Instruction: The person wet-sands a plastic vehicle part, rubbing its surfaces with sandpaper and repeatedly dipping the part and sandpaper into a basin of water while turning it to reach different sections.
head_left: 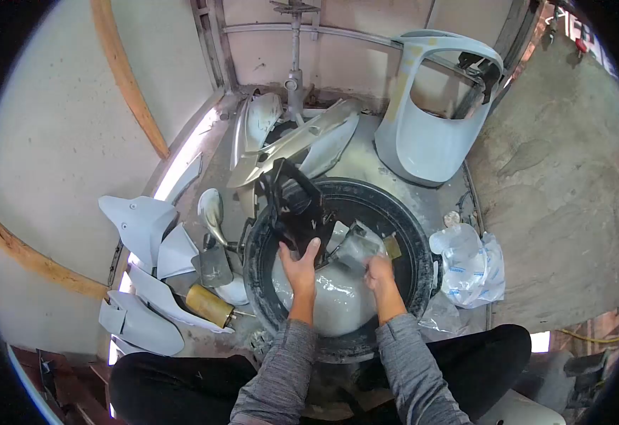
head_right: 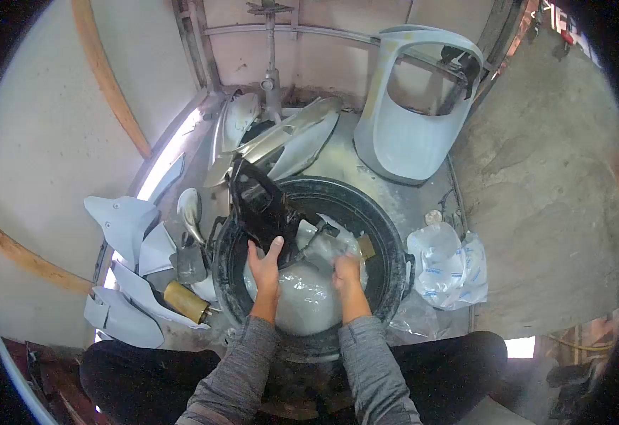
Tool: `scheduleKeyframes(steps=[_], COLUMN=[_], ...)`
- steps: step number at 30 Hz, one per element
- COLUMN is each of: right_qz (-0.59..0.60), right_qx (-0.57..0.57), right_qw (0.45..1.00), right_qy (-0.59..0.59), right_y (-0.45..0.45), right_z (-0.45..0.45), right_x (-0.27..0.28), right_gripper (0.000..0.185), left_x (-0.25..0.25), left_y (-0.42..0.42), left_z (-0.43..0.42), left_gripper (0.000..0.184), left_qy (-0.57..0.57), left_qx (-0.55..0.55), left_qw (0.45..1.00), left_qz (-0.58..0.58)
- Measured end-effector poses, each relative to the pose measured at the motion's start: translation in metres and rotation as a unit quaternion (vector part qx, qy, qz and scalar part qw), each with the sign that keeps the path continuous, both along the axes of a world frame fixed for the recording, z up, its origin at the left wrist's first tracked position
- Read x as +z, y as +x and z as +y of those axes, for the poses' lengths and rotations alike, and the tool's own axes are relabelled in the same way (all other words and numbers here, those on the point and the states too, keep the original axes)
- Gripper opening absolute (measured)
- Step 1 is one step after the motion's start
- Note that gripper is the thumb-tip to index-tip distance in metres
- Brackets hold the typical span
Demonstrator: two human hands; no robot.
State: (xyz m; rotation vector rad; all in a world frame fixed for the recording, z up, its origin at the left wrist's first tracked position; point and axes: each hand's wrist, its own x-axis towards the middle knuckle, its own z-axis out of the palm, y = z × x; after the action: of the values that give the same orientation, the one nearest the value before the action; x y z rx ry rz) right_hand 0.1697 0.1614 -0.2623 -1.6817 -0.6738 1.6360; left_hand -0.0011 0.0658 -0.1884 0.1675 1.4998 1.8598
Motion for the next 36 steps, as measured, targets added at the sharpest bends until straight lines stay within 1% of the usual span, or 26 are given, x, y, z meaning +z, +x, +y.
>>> scheduleKeyframes(steps=[1, 3, 5, 6, 7, 9, 10, 11, 13, 14, 15, 17, 18, 19, 21, 22, 23, 25, 26, 28, 29, 30, 31, 33, 35, 36], right_qz=[0.027, 0.054, -0.01, -0.008, -0.055, -0.126, -0.133, -0.123, -0.084, -0.061, -0.07, -0.057, -0.032, 0.035, 0.077, 0.123, 0.122, 0.003, 0.002, -0.093, -0.093, -0.1, -0.107, -0.076, -0.086, -0.09], right_qx=[0.028, 0.055, -0.045, -0.01, -0.013, -0.073, -0.113, -0.15, -0.184, -0.184, -0.117, -0.005, 0.039, -0.005, 0.038, 0.083, 0.082, 0.08, 0.082, 0.039, 0.04, -0.022, -0.084, -0.131, -0.159, -0.165], right_qw=[0.998, 0.99, 0.993, 0.993, 0.996, 0.988, 0.979, 0.973, 0.97, 0.974, 0.986, 0.998, 0.998, 0.996, 0.992, 0.984, 0.984, 0.992, 0.992, 0.994, 0.994, 0.992, 0.984, 0.974, 0.966, 0.965], right_qy=[0.058, 0.118, 0.105, 0.12, 0.073, -0.055, -0.102, -0.127, -0.132, -0.119, -0.095, -0.016, 0.035, 0.084, 0.091, 0.1, 0.101, 0.094, 0.094, -0.042, -0.044, -0.079, -0.112, -0.169, -0.184, -0.185], right_y=[-0.011, -0.014, -0.004, 0.005, 0.015, 0.027, 0.034, 0.033, 0.024, 0.017, 0.015, 0.01, 0.006, -0.009, -0.015, -0.015, -0.01, 0.01, 0.018, 0.032, 0.037, 0.042, 0.037, 0.041, 0.042, 0.042], right_z=[-0.009, -0.01, -0.001, -0.007, -0.011, -0.02, -0.025, -0.032, -0.038, -0.04, -0.034, -0.027, -0.027, -0.036, -0.035, -0.034, -0.033, -0.032, -0.032, -0.036, -0.038, -0.04, -0.043, -0.053, -0.052, -0.05], right_x=[0.039, 0.046, -0.006, -0.023, -0.039, -0.059, -0.065, -0.057, -0.023, -0.005, -0.005, 0.006, 0.018, 0.051, 0.076, 0.081, 0.077, 0.048, 0.035, -0.001, -0.032, -0.068, -0.07, -0.074, -0.08, -0.082], right_gripper=[0.017, 0.017, 0.014, 0.014, 0.015, 0.019, 0.021, 0.024, 0.029, 0.031, 0.032, 0.033, 0.032, 0.03, 0.029, 0.028, 0.028, 0.025, 0.025, 0.023, 0.023, 0.024, 0.025, 0.029, 0.028, 0.028], left_x=[-0.002, -0.011, -0.02, -0.028, -0.038, -0.025, -0.011, -0.008, -0.006, -0.009, -0.007, -0.004, -0.001, -0.01, -0.024, -0.02, -0.021, -0.03, -0.034, -0.051, -0.056, -0.04, -0.041, -0.039, -0.023, -0.012], left_y=[0.003, 0.005, 0.004, 0.003, 0.004, 0.01, 0.015, 0.016, 0.015, 0.015, 0.014, 0.016, 0.02, 0.018, 0.007, 0.011, 0.008, -0.005, -0.005, -0.01, -0.012, -0.008, -0.007, -0.005, 0.008, 0.01], left_z=[-0.001, -0.001, -0.007, -0.004, -0.005, -0.004, -0.006, -0.006, -0.007, -0.004, -0.001, 0.003, 0.004, 0.006, 0.011, 0.014, 0.016, 0.018, 0.021, 0.026, 0.027, 0.026, 0.026, 0.025, 0.022, 0.021], left_gripper=[0.119, 0.122, 0.126, 0.127, 0.127, 0.116, 0.105, 0.105, 0.106, 0.099, 0.099, 0.11, 0.093, 0.093, 0.076, 0.054, 0.054, 0.04, 0.023, 0.025, 0.027, 0.019, 0.019, 0.01, 0.01, 0.019], left_qy=[-0.02, -0.032, -0.047, -0.044, -0.043, -0.001, -0.073, -0.072, 0.008, 0.024, 0.026, -0.003, -0.024, -0.027, 0.106, 0.121, 0.121, -0.001, 0.02, 0.019, 0.019, 0.064, 0.062, 0.085, 0.088, 0.093], left_qx=[-0.024, -0.034, -0.081, -0.07, -0.068, -0.02, 0.009, 0.009, -0.006, -0.016, -0.017, -0.029, -0.019, -0.02, -0.078, -0.062, -0.063, -0.047, -0.068, -0.102, -0.137, -0.123, -0.122, -0.1, -0.068, -0.036], left_qw=[0.999, 0.999, 0.995, 0.996, 0.996, 0.998, 0.994, 0.995, 0.989, 0.992, 0.992, 0.979, 0.984, 0.983, 0.964, 0.968, 0.968, 0.985, 0.992, 0.993, 0.99, 0.986, 0.986, 0.987, 0.989, 0.989], left_qz=[0.01, 0.026, 0.035, 0.032, 0.033, -0.056, -0.076, -0.073, -0.15, -0.124, -0.124, -0.203, -0.177, -0.182, -0.23, -0.21, -0.21, -0.169, -0.106, -0.059, -0.012, -0.092, -0.091, -0.092, -0.099, -0.105])
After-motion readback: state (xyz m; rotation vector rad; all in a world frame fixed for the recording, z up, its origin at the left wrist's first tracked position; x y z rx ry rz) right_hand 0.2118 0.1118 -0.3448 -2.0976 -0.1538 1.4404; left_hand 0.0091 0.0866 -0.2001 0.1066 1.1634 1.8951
